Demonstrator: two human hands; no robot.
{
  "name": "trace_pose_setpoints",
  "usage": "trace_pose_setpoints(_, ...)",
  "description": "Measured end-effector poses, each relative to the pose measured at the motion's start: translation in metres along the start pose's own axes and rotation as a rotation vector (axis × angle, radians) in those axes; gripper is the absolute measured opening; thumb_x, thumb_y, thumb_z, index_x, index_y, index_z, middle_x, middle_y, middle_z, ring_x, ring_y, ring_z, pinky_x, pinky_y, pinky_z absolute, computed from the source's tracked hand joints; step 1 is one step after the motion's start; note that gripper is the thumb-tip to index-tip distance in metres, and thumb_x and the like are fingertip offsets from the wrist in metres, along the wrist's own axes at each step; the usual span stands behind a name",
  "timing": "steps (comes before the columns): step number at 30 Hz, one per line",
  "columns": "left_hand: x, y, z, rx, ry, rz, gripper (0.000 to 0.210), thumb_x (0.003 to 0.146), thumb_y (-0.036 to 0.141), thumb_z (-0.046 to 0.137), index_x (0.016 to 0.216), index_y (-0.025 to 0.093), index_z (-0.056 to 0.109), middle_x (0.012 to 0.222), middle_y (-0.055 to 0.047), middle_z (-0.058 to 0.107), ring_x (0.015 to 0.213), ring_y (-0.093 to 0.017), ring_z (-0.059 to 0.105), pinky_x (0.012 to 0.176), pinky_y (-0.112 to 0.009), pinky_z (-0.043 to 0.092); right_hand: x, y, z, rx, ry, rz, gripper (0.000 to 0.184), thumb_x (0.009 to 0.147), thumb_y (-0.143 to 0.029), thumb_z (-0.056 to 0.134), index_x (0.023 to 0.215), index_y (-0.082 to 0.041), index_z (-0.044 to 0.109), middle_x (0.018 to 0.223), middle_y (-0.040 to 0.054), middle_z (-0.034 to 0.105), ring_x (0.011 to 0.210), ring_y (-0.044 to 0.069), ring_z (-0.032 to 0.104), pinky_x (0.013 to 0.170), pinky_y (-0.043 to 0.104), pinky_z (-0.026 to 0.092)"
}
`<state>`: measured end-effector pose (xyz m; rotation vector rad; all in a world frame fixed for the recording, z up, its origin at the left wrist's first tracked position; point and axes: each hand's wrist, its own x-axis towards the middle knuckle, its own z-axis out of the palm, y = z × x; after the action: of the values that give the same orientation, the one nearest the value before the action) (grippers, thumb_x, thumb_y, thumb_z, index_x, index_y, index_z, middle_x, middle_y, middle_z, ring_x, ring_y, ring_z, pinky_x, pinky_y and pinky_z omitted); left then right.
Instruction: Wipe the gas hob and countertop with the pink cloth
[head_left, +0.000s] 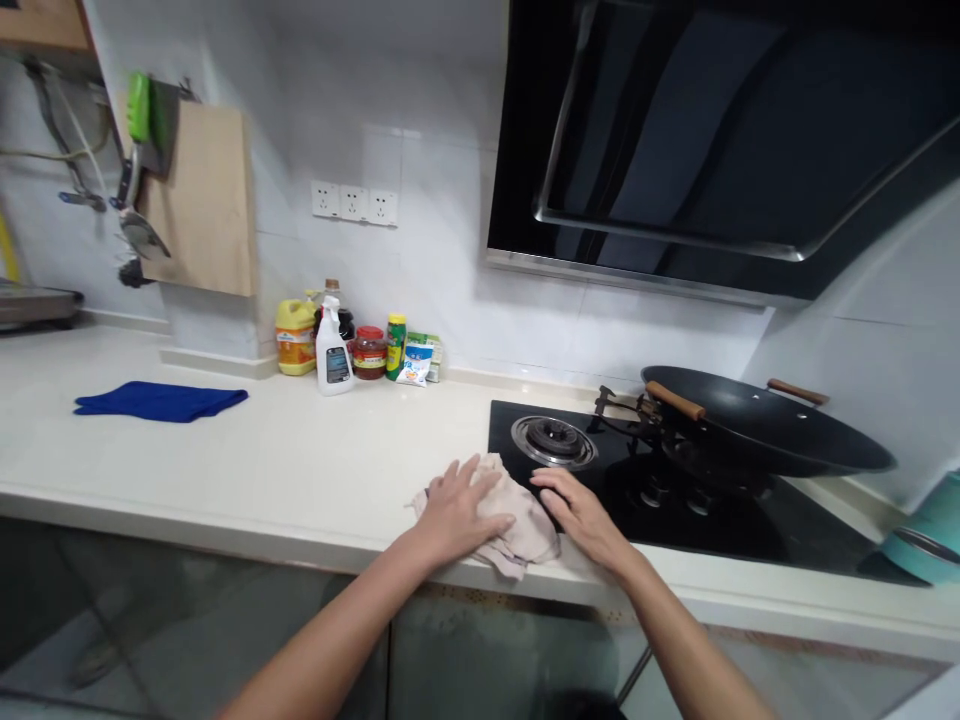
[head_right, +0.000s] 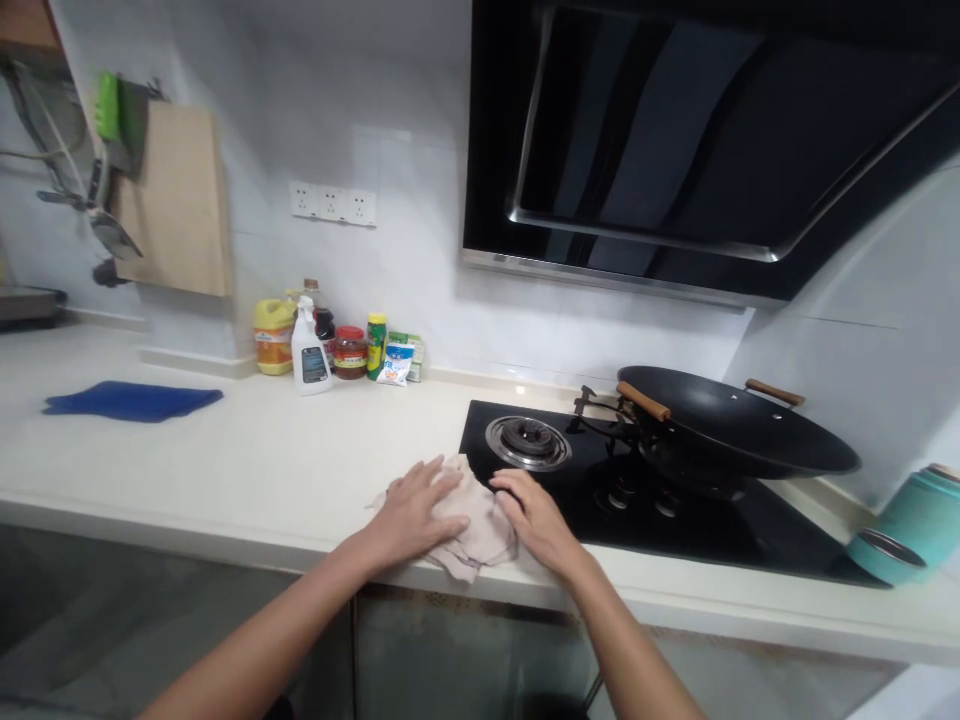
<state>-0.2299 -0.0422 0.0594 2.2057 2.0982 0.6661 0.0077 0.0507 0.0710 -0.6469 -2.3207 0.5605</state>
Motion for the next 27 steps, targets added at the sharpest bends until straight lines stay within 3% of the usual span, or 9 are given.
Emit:
trace_pose_setpoints(3, 0.007, 0.025, 0.009, 0.043, -0.121, -0.018, 0.077, 0.081, 0.074, 0.062, 0.148, 0.036, 0.053, 0.167, -0.012, 0.030, 0.150, -0.054, 0.022, 0.113, -0.075, 0.022, -0.024, 0.039, -0.024, -0.185, 0.112, 0.124, 0.043, 0.103, -0.047, 0.037, 0.120, -0.022, 0.068, 0.136, 0.0110, 0.061, 0.128, 0.024, 0.056, 0.114, 0.041, 0.041)
trace_pose_setpoints(6, 0.002, 0.030, 0.019, 0.079, -0.069, 0.005, 0.071, 0.083, 0.071, 0.062, 0.145, 0.035, 0.057, 0.166, -0.012, 0.033, 0.149, -0.052, 0.026, 0.114, -0.071, 0.026, -0.049, 0.079, -0.033, -0.368, 0.092, 0.251, 0.047, 0.103, -0.046, 0.035, 0.123, -0.019, 0.068, 0.141, 0.0136, 0.060, 0.135, 0.026, 0.053, 0.118, 0.046, 0.036)
trace_pose_setpoints(9, -0.009, 0.018, 0.023, 0.129, 0.013, 0.061, 0.059, 0.091, 0.066, 0.056, 0.141, 0.034, 0.061, 0.163, -0.010, 0.040, 0.147, -0.046, 0.035, 0.114, -0.064, 0.032, -0.066, 0.104, -0.030, -0.510, 0.029, 0.275, 0.052, 0.103, -0.046, 0.034, 0.133, -0.016, 0.063, 0.148, 0.0146, 0.056, 0.143, 0.028, 0.045, 0.122, 0.050, 0.030)
trace_pose_setpoints(12, -0.016, -0.005, 0.015, 0.196, 0.035, 0.075, 0.053, 0.097, 0.060, 0.050, 0.139, 0.031, 0.062, 0.160, -0.011, 0.045, 0.145, -0.040, 0.040, 0.113, -0.058, 0.035, -0.072, 0.109, -0.028, -0.585, -0.031, 0.246, 0.055, 0.103, -0.049, 0.035, 0.140, -0.016, 0.059, 0.153, 0.0146, 0.051, 0.146, 0.028, 0.041, 0.123, 0.052, 0.028)
trace_pose_setpoints(16, -0.011, -0.037, -0.010, 0.353, 0.028, -0.061, 0.047, 0.098, 0.054, 0.048, 0.132, 0.027, 0.066, 0.157, -0.013, 0.048, 0.144, -0.041, 0.042, 0.111, -0.061, 0.034, -0.073, 0.101, -0.033, -0.608, -0.137, 0.217, 0.067, 0.101, -0.061, 0.037, 0.149, -0.017, 0.051, 0.159, 0.0153, 0.042, 0.151, 0.029, 0.033, 0.124, 0.054, 0.024)
trace_pose_setpoints(20, 0.011, -0.053, -0.026, 0.369, -0.077, -0.022, 0.050, 0.092, 0.056, 0.055, 0.127, 0.022, 0.067, 0.158, -0.016, 0.046, 0.145, -0.042, 0.038, 0.112, -0.064, 0.031, -0.075, 0.099, -0.036, -0.637, -0.197, 0.231, 0.077, 0.097, -0.070, 0.038, 0.152, -0.016, 0.047, 0.162, 0.0158, 0.036, 0.154, 0.030, 0.027, 0.125, 0.055, 0.022)
trace_pose_setpoints(23, 0.036, -0.057, -0.019, 0.271, -0.138, 0.022, 0.051, 0.097, 0.051, 0.047, 0.131, 0.018, 0.064, 0.152, -0.018, 0.052, 0.144, -0.039, 0.041, 0.112, -0.059, 0.036, -0.076, 0.102, -0.033, -0.648, -0.198, 0.225, 0.077, 0.096, -0.071, 0.040, 0.153, -0.018, 0.048, 0.162, 0.0152, 0.037, 0.153, 0.031, 0.027, 0.124, 0.056, 0.024)
trace_pose_setpoints(27, 0.085, -0.063, 0.004, 0.245, -0.077, -0.018, 0.049, 0.101, 0.046, 0.039, 0.140, 0.022, 0.055, 0.156, -0.014, 0.047, 0.149, -0.034, 0.032, 0.117, -0.056, 0.030, -0.079, 0.108, -0.029, -0.666, -0.152, 0.208, 0.073, 0.096, -0.069, 0.044, 0.151, -0.022, 0.050, 0.161, 0.0128, 0.040, 0.152, 0.033, 0.031, 0.124, 0.057, 0.025)
